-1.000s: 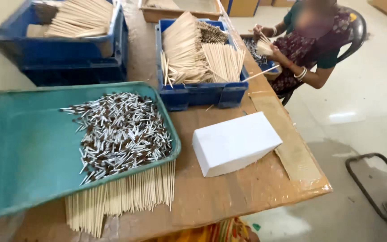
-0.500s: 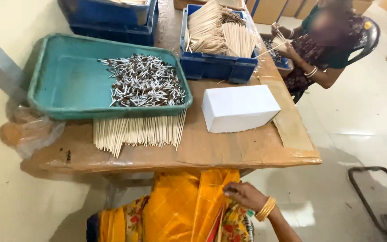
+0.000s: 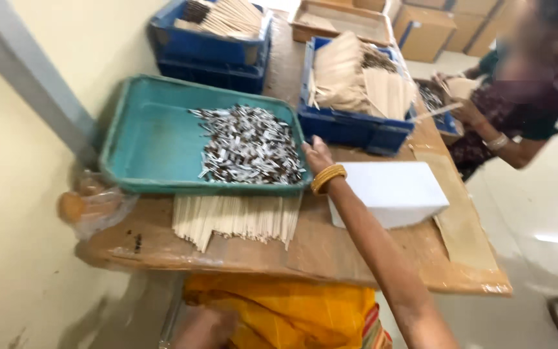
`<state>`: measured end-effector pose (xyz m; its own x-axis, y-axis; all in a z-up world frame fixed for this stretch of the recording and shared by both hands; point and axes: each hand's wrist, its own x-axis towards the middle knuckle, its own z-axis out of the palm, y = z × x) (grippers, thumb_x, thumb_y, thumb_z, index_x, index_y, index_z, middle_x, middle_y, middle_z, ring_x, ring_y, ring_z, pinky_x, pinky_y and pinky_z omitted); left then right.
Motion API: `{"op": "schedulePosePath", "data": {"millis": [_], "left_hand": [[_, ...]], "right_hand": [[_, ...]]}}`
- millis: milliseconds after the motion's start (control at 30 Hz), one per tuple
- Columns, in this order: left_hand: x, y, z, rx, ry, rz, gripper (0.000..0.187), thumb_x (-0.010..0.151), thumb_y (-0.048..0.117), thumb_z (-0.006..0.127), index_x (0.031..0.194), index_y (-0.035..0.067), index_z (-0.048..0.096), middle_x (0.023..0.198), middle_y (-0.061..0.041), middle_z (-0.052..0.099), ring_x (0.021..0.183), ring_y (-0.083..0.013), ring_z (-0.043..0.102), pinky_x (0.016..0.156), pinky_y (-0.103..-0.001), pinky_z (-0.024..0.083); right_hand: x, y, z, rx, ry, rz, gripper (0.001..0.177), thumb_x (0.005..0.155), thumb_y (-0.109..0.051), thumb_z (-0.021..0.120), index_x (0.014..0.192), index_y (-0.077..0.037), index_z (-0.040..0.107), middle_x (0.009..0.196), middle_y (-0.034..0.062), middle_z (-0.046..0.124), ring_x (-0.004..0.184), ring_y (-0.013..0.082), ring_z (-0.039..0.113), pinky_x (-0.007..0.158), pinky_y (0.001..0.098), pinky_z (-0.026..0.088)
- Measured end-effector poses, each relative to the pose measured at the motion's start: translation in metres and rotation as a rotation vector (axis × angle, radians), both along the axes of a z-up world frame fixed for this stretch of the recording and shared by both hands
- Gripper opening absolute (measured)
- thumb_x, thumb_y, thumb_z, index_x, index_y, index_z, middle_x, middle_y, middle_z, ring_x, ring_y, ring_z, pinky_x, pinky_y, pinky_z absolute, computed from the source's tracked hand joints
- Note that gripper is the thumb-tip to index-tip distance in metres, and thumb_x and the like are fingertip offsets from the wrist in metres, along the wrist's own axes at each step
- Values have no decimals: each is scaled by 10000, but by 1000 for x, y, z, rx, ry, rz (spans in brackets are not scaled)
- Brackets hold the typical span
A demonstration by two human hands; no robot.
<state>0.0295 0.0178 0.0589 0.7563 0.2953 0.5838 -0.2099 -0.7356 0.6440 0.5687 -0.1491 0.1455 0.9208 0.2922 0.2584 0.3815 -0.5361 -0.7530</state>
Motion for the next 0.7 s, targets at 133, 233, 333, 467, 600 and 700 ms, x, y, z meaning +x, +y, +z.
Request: {"op": "schedulePosePath", "data": {"millis": [133, 233, 333, 467, 600, 700], "left_hand": [[96, 79, 156, 13, -31, 53, 146, 974, 216, 627, 1090, 146, 682, 1219, -122, 693, 1194, -292, 667, 1026, -404, 508], [146, 128, 195, 166, -410, 479, 607, 1027, 224, 662, 1446, -136, 409, 1405, -336, 505, 1277, -428, 502, 1078, -459, 391], [185, 179, 162, -443, -303, 254, 599, 1071, 273, 685, 1491, -45, 401, 1363, -144, 593, 1233, -247, 561, 1069, -362, 433], [184, 174, 182, -641, -261, 215, 477, 920, 154, 693, 1360, -6, 599, 1186, -86, 657, 1043, -186, 605, 951, -327, 502], [142, 123, 258, -791, -377, 172, 457, 922, 223, 734, 1323, 47, 603, 1162, -16, 664, 1003, -136, 627, 907, -311, 533], [101, 105, 288, -832, -466, 201, 473, 926, 241, 759, 1325, 99, 549, 1184, 19, 610, 1056, -128, 603, 897, -329, 547]], "right_hand": [[70, 20, -49, -350, -33, 20, 448, 1054, -400, 565, 1106, 20, 712, 1058, 307, 699, 962, 447, 697, 838, 492, 541], [87, 26, -60, -334, -40, -14, 390, 998, -364, 597, 925, 0, 716, 897, 285, 691, 826, 427, 708, 696, 515, 526], [121, 33, -89, -378, -177, -77, 347, 941, -322, 655, 892, 7, 751, 926, 294, 694, 883, 463, 679, 718, 514, 527], [115, 16, -87, -80, 10, 12, 311, 940, -257, 661, 936, 43, 744, 829, 232, 736, 757, 307, 712, 683, 462, 538], [115, 11, -46, 192, 322, 203, 262, 961, -195, 658, 991, 49, 749, 812, 109, 728, 655, 197, 647, 631, 394, 547], [14, 0, 66, 523, 506, 327, 215, 981, -119, 640, 1056, 66, 717, 833, 100, 720, 654, 172, 662, 633, 355, 576]]}}
